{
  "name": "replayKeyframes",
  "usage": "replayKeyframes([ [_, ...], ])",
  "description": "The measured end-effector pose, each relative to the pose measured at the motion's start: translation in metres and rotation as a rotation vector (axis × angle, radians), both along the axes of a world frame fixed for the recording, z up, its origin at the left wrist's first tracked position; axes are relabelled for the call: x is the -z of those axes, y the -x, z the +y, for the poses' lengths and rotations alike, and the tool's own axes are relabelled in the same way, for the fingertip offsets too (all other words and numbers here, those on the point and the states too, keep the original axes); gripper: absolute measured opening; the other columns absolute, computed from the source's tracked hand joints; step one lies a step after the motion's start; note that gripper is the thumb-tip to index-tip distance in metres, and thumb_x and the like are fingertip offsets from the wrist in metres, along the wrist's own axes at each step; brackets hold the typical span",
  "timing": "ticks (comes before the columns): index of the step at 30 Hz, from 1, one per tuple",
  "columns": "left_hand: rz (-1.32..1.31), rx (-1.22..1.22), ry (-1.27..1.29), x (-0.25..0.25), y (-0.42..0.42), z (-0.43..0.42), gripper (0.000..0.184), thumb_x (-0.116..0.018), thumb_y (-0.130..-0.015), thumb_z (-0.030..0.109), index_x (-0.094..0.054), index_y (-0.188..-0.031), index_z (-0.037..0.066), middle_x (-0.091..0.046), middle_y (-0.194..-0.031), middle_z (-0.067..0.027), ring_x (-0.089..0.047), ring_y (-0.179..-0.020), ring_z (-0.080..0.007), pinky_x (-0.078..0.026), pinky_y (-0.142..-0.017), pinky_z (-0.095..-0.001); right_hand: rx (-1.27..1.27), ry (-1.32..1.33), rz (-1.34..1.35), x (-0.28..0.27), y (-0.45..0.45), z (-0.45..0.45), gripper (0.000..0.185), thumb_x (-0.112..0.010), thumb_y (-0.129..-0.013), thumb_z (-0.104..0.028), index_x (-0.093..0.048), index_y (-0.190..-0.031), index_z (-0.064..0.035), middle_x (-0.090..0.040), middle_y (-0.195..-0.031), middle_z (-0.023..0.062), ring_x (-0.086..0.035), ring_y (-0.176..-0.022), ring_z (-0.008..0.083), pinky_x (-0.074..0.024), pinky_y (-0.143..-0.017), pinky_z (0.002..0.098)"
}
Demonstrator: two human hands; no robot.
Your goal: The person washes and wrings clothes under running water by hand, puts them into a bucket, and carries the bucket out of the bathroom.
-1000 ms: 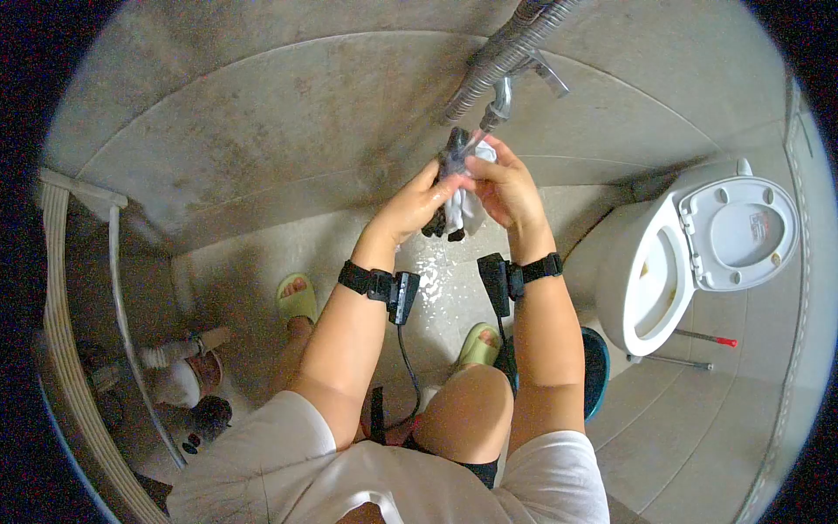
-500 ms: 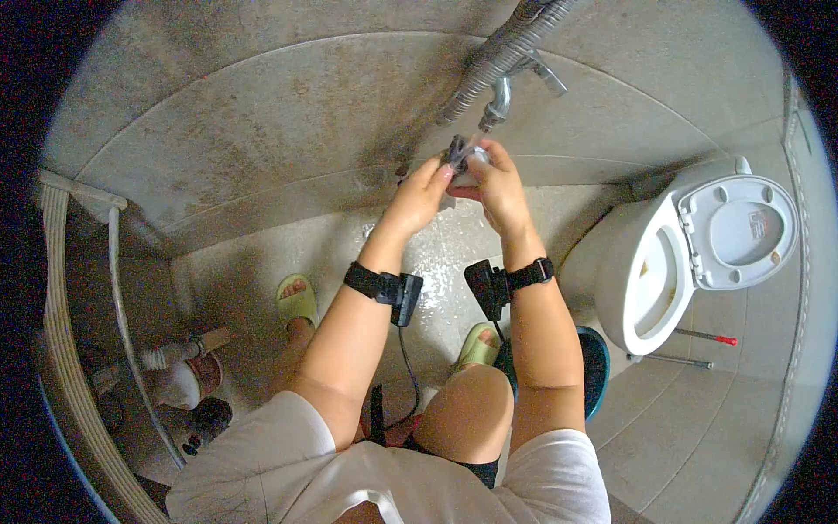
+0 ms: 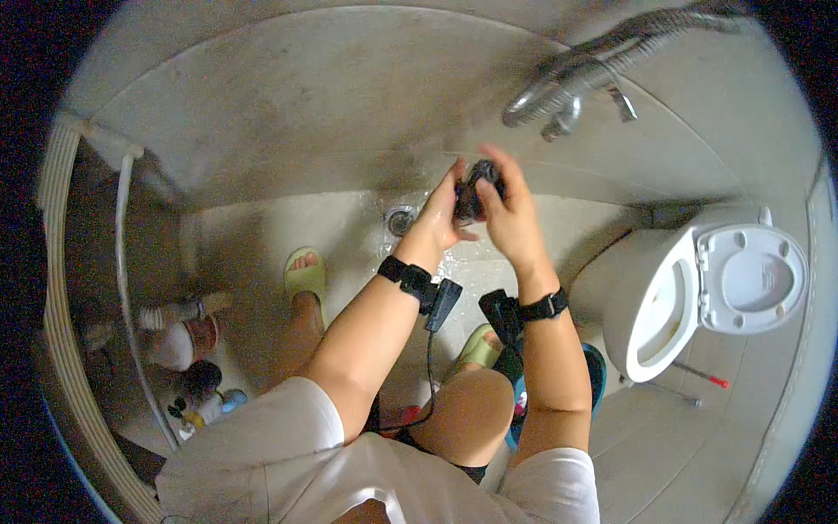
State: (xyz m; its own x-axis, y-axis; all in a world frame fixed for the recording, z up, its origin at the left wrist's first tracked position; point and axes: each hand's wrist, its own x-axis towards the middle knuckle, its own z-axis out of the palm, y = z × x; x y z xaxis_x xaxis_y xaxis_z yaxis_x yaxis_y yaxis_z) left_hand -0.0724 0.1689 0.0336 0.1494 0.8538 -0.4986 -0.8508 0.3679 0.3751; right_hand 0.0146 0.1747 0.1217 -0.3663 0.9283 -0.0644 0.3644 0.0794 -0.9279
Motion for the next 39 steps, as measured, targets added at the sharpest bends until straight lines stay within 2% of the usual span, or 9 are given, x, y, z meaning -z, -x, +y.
replayKeyframes([
  [3,-0.304,0.096,-0.170,0.024,0.008,0.001,0.044,-0.046,-0.082,0.057,-0.050,-0.089,0.013,-0.055,-0.075,-0.0006,-0.053,-0.055,-0.0151,-0.042,-0.050,-0.0299,-0.166,-0.189,-0.074,0.019,0.014,-0.015,0.028,-0.050,-0.083,-0.002,-0.052,-0.110,-0.0065,-0.055,-0.098,0.0085,-0.053,-0.089,0.0208,-0.0417,-0.081,0.0318],
  [8,-0.610,-0.143,-0.339,0.053,-0.014,0.012,0.033,-0.047,-0.087,0.043,-0.051,-0.078,0.011,-0.053,-0.071,-0.0003,-0.051,-0.057,-0.0121,-0.043,-0.052,-0.0277,-0.210,-0.391,-0.271,0.018,0.037,-0.024,0.013,-0.058,-0.080,-0.014,-0.056,-0.085,-0.0024,-0.057,-0.084,0.0136,-0.056,-0.078,0.0290,-0.0440,-0.070,0.0332],
  [15,-0.510,-0.369,-0.046,0.014,-0.013,0.000,0.010,-0.050,-0.081,0.015,-0.052,-0.082,0.005,-0.052,-0.074,-0.0054,-0.053,-0.064,-0.0167,-0.044,-0.054,-0.0307,-0.038,-0.431,-0.382,0.058,0.021,0.017,0.030,-0.056,-0.082,-0.027,-0.057,-0.071,0.0007,-0.053,-0.059,0.0206,-0.053,-0.053,0.0336,-0.0437,-0.054,0.0359],
  [18,0.019,-0.254,0.123,0.001,-0.014,0.001,0.006,-0.051,-0.076,0.008,-0.055,-0.079,0.004,-0.055,-0.071,-0.0052,-0.054,-0.060,-0.0177,-0.045,-0.054,-0.0323,0.129,-0.301,-0.420,0.061,0.003,0.039,0.032,-0.053,-0.084,-0.027,-0.060,-0.076,0.0037,-0.059,-0.066,0.0199,-0.055,-0.055,0.0240,-0.0439,-0.056,0.0355],
  [25,-0.294,-0.150,0.003,0.010,-0.004,0.004,0.029,-0.055,-0.083,0.033,-0.055,-0.089,0.005,-0.059,-0.084,-0.0077,-0.060,-0.078,-0.0216,-0.050,-0.071,-0.0393,0.266,-0.137,-0.232,0.037,-0.016,0.029,0.022,-0.061,-0.079,-0.021,-0.055,-0.077,-0.0002,-0.061,-0.075,0.0162,-0.058,-0.064,0.0235,-0.0461,-0.061,0.0327],
  [30,-0.495,0.006,-0.181,0.027,0.008,0.003,0.044,-0.049,-0.084,0.048,-0.053,-0.098,0.006,-0.058,-0.083,-0.0098,-0.057,-0.077,-0.0204,-0.047,-0.071,-0.0330,-0.158,-0.299,-0.180,0.022,0.018,-0.026,0.017,-0.066,-0.073,-0.014,-0.052,-0.077,-0.0053,-0.059,-0.077,0.0104,-0.057,-0.067,0.0259,-0.0433,-0.061,0.0313],
  [31,-0.428,-0.009,-0.124,0.007,0.011,-0.001,0.034,-0.047,-0.086,0.044,-0.050,-0.094,0.011,-0.054,-0.070,-0.0069,-0.055,-0.061,-0.0173,-0.046,-0.054,-0.0307,-0.217,-0.387,-0.243,0.017,0.026,-0.030,0.016,-0.066,-0.073,-0.015,-0.053,-0.077,-0.0056,-0.058,-0.076,0.0098,-0.056,-0.067,0.0276,-0.0426,-0.061,0.0317],
  [35,-0.277,-0.162,-0.298,0.013,-0.001,-0.014,0.032,-0.050,-0.086,0.038,-0.047,-0.101,0.010,-0.053,-0.069,-0.0068,-0.054,-0.061,-0.0179,-0.045,-0.055,-0.0287,-0.122,-0.571,-0.477,0.023,0.041,-0.031,0.023,-0.061,-0.077,-0.028,-0.057,-0.066,-0.0078,-0.056,-0.063,0.0131,-0.055,-0.064,0.0307,-0.0418,-0.056,0.0365],
  [39,0.569,-0.307,-0.671,0.073,-0.019,0.020,0.021,-0.055,-0.083,0.026,-0.051,-0.088,0.006,-0.052,-0.072,-0.0052,-0.053,-0.068,-0.0165,-0.043,-0.051,-0.0308,-0.028,-0.506,-0.151,0.037,0.039,-0.006,0.026,-0.059,-0.082,-0.023,-0.057,-0.072,0.0011,-0.053,-0.060,0.0175,-0.049,-0.051,0.0234,-0.0416,-0.052,0.0318],
])
